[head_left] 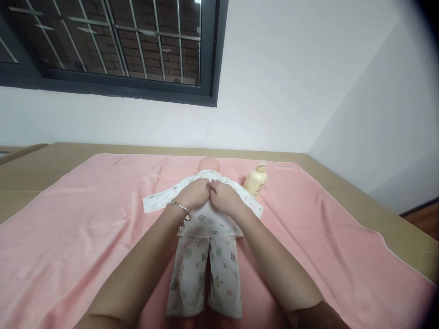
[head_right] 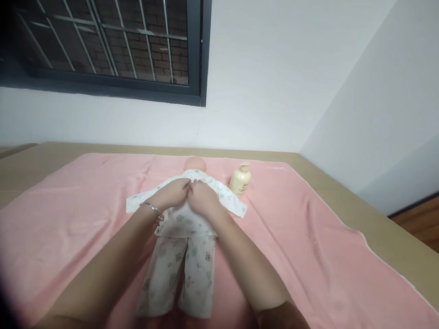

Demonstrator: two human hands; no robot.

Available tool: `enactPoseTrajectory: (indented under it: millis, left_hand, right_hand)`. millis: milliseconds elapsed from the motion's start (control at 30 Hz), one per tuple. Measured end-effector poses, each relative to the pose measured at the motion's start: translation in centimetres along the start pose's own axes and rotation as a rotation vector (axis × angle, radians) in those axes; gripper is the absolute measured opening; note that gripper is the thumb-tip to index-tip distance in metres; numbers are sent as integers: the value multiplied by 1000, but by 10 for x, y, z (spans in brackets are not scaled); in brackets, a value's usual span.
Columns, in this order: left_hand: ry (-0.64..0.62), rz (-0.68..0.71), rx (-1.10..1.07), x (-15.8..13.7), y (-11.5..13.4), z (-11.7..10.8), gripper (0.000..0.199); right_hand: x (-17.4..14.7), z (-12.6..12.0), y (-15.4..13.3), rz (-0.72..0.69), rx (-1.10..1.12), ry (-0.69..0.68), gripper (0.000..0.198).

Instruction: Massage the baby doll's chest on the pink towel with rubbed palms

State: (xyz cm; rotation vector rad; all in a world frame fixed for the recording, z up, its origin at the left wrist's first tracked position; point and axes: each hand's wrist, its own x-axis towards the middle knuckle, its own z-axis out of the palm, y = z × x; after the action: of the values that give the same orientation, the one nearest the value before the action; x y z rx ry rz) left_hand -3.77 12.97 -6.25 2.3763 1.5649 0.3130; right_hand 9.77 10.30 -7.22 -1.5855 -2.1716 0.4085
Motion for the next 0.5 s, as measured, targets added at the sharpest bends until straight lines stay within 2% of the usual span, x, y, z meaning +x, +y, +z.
enactPoseTrajectory:
  millis: [133,233,333,500]
  left_hand:
    - [157,-42,-21,24,-24,22,39]
    - [162,-105,-83,37,-40,38,59]
    - [140,-156,-114,42,-48,48,74]
    - [158,-144,-119,41,-49,50,76]
  right_hand:
    - [22,27,39,-5,69,163,45]
    - [32,42,62,75,68,215,53]
    - [33,47,69,108,22,212,58]
    - [30,45,65,122,-14,166,60]
